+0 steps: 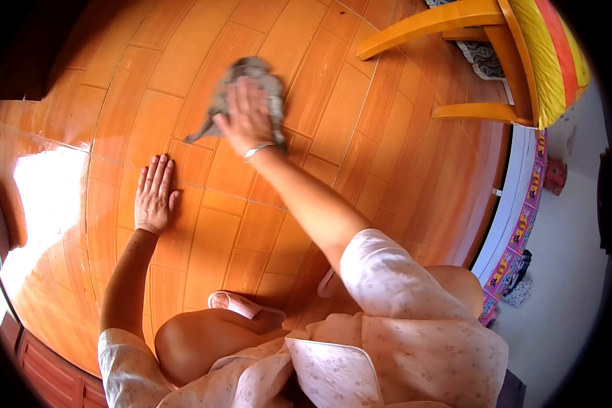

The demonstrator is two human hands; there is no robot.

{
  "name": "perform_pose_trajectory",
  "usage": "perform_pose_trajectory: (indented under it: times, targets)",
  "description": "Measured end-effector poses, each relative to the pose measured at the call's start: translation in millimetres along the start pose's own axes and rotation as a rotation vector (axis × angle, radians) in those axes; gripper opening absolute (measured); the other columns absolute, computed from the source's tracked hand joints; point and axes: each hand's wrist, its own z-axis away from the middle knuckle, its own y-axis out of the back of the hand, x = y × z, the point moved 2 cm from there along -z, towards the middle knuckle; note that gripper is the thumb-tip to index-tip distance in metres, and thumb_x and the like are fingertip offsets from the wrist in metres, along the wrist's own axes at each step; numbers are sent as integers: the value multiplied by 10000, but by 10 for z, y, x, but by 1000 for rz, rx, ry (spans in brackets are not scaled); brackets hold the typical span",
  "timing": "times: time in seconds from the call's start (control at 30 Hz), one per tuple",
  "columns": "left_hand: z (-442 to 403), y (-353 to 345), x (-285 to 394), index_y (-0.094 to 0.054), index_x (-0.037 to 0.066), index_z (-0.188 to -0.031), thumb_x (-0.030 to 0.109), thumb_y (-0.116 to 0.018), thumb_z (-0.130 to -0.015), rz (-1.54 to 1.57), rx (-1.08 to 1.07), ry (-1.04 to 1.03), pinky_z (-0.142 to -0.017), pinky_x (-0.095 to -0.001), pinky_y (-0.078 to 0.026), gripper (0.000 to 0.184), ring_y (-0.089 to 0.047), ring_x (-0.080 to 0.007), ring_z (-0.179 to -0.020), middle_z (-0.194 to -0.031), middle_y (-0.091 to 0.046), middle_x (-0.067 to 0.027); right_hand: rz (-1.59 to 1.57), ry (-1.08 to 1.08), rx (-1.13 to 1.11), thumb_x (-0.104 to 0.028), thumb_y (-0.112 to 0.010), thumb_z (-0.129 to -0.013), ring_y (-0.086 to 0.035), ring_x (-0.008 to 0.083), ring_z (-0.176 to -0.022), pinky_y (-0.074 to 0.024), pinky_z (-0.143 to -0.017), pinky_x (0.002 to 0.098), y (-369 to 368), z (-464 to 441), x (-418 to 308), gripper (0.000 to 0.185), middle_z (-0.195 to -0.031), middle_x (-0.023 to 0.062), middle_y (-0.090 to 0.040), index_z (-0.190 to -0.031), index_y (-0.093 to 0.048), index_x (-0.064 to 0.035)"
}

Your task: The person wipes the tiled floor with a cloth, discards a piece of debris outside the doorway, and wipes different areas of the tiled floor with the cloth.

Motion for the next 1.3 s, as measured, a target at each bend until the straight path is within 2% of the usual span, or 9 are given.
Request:
perform_pose_trajectory:
  times: [0.2, 0.37, 0.47, 0.57, 0.73, 0.87, 1.0, 1.17, 1.3]
  targets:
    - [6, -23, -58, -270, 29, -1452, 367, -408, -937, 26, -11, -17, -1169, -431, -114, 631, -180, -265, -1430, -1530, -242, -111, -100, 498, -41, -401, -504, -908, -177, 226, -1434, -104, -1171, 412, -87, 336, -426, 642, -1552, 65, -203, -1460, -306, -141]
    - [2, -42, -81, -269, 31, -1455, 367, -403, -932, 66, 22, -33, -1169, -432, -114, 636, -177, -264, -1431, -1533, -237, -110, 318, -61, -100, -430, -342, -968, -124, 294, -1439, -135, -1155, 471, 262, 449, 1141, 618, -1550, 131, -171, -1490, -214, -125]
    - [2, -30, -107, -263, 27, -1456, 360, -412, -927, 74, -1, -40, -1168, -444, -112, 643, -166, -269, -1434, -1533, -234, -117, 146, -502, 43, -453, -283, -975, -88, 296, -1444, -71, -1167, 436, 323, 177, 1863, 654, -1558, 168, -98, -1487, -179, -59]
    - [-6, -19, -94, -265, 23, -1454, 357, -428, -918, 82, -7, -35, -1169, -445, -110, 652, -167, -274, -1433, -1533, -233, -118, 102, -619, 119, -434, -280, -980, -80, 297, -1445, -56, -1167, 425, 170, -404, 1929, 644, -1555, 183, -93, -1482, -186, -42]
    - [-10, -44, -102, -258, 25, -1456, 351, -445, -908, 87, 6, -36, -1170, -447, -105, 664, -167, -274, -1433, -1534, -230, -116, -41, -133, 402, -185, -411, -905, -372, 308, -1327, -271, -1106, 419, -107, -1378, 1004, 412, -1382, 159, -460, -1275, -510, -35]
    - [8, -11, -104, -248, 27, -1460, 351, -453, -906, 94, 5, -29, -1171, -445, -100, 675, -155, -270, -1436, -1538, -219, -113, -591, 132, 541, -143, -457, -882, -592, 346, -969, -470, -864, 421, -148, -1508, -398, 242, -1015, 176, -627, -1036, -603, -26]
    - [65, 0, -133, -228, 29, -1468, 359, -438, -910, 82, -3, -30, -1174, -433, -88, 681, -142, -263, -1439, -1545, -199, -110, -1358, -250, 131, -229, -455, -927, -576, 318, -846, -451, -797, 400, -481, -1486, -1438, 250, -902, 186, -610, -1023, -552, -19]
    - [51, 97, -89, -214, 33, -1473, 354, -405, -925, 150, -22, -21, -1175, -425, -69, 663, -121, -248, -1444, -1550, -185, -103, -1881, -211, 18, -181, -525, -918, -540, 135, -825, -452, -761, 296, 574, -1254, -1388, 166, -900, 48, -613, -999, -572, -43]
    - [95, 158, -92, -201, 32, -1476, 357, -399, -928, 155, 0, -42, -1175, -424, -62, 667, -112, -249, -1445, -1553, -173, -102, -1786, -463, -79, -216, -522, -945, -581, 164, -910, -489, -780, 352, 1617, -901, -673, 195, -1015, 54, -623, -1062, -570, -68]
